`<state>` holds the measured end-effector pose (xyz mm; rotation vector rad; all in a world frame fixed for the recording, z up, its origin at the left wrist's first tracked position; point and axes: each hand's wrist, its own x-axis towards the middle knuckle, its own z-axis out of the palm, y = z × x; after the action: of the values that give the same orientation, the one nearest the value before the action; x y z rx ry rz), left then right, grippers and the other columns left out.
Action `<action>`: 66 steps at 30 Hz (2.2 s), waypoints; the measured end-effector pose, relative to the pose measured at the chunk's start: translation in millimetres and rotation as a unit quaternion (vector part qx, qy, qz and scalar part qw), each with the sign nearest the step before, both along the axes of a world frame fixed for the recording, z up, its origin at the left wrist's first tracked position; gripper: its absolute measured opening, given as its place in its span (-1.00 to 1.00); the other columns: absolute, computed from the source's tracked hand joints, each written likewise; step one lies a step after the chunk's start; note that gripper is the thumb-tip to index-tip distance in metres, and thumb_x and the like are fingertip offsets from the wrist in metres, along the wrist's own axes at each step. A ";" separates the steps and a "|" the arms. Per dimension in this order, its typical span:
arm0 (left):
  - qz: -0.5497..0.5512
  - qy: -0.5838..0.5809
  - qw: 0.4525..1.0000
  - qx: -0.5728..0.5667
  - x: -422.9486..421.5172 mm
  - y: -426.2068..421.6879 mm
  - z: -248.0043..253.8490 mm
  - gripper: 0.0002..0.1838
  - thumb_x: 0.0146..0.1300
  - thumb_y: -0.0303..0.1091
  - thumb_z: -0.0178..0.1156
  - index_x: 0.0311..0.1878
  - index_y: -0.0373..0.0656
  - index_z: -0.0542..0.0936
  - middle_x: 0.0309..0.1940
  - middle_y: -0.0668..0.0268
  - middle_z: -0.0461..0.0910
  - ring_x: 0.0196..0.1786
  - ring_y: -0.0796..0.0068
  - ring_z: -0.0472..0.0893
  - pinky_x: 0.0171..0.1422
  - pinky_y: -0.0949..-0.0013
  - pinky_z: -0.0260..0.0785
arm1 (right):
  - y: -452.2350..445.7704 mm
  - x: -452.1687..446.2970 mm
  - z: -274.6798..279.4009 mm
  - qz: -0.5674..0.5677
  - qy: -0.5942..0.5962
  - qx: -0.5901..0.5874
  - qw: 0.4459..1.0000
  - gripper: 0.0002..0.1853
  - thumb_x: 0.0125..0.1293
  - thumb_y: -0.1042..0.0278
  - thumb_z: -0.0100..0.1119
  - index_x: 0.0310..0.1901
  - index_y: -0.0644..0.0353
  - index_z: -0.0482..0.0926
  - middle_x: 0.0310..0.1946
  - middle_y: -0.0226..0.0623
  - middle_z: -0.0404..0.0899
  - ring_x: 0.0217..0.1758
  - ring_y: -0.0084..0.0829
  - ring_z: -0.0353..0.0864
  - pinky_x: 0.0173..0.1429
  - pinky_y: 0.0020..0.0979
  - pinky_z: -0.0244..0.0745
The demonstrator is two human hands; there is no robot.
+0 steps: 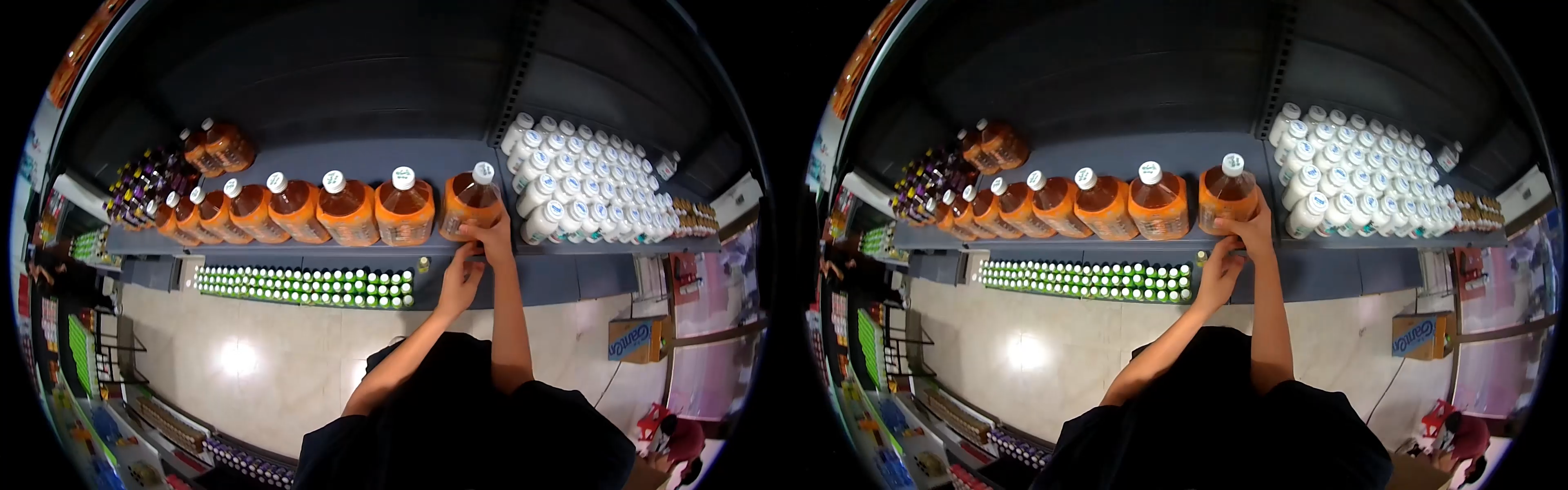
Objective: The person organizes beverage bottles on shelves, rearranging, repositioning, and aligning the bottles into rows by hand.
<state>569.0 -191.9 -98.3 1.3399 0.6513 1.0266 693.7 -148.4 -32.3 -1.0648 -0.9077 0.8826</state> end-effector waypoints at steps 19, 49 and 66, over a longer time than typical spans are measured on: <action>0.132 -0.067 0.981 -0.128 -28.5 -13.4 -44.9 -0.72 0.52 -0.62 0.09 0.24 -0.35 0.52 -0.02 0.19 0.66 0.00 0.48 0.63 0.19 0.35 0.54 | 7.9 -6.6 -26.8 0.101 -0.025 0.045 0.994 0.08 -0.04 0.53 0.66 0.53 0.15 0.22 0.33 -0.28 0.47 0.37 -0.38 0.51 0.43 -0.30 0.47; 0.232 -0.059 0.958 -0.158 -315.3 -70.6 -111.1 -0.68 0.47 -0.63 0.02 0.21 -0.36 0.59 -0.06 0.25 0.68 -0.03 0.49 0.64 0.10 0.44 0.49 | -62.0 -98.7 22.8 -0.264 -0.189 0.245 0.913 -0.34 0.60 0.21 0.13 0.56 0.32 0.15 0.41 0.00 0.42 0.51 -0.22 0.40 0.59 -0.14 0.21; 0.241 0.277 0.856 0.365 -515.2 88.0 200.4 -0.55 0.40 -0.36 0.27 0.32 -0.24 0.56 0.41 0.02 0.46 0.48 -0.07 0.41 0.57 0.06 0.24 | 142.8 -360.4 265.1 0.206 -0.522 0.187 0.806 -0.39 0.30 0.15 0.47 0.35 0.12 0.58 0.33 -0.21 0.58 0.47 -0.19 0.50 0.55 -0.10 0.39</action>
<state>53.8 -103.9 102.1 2.2622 1.1350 1.3741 333.3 -5.6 232.8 -0.9802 -2.2105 0.3463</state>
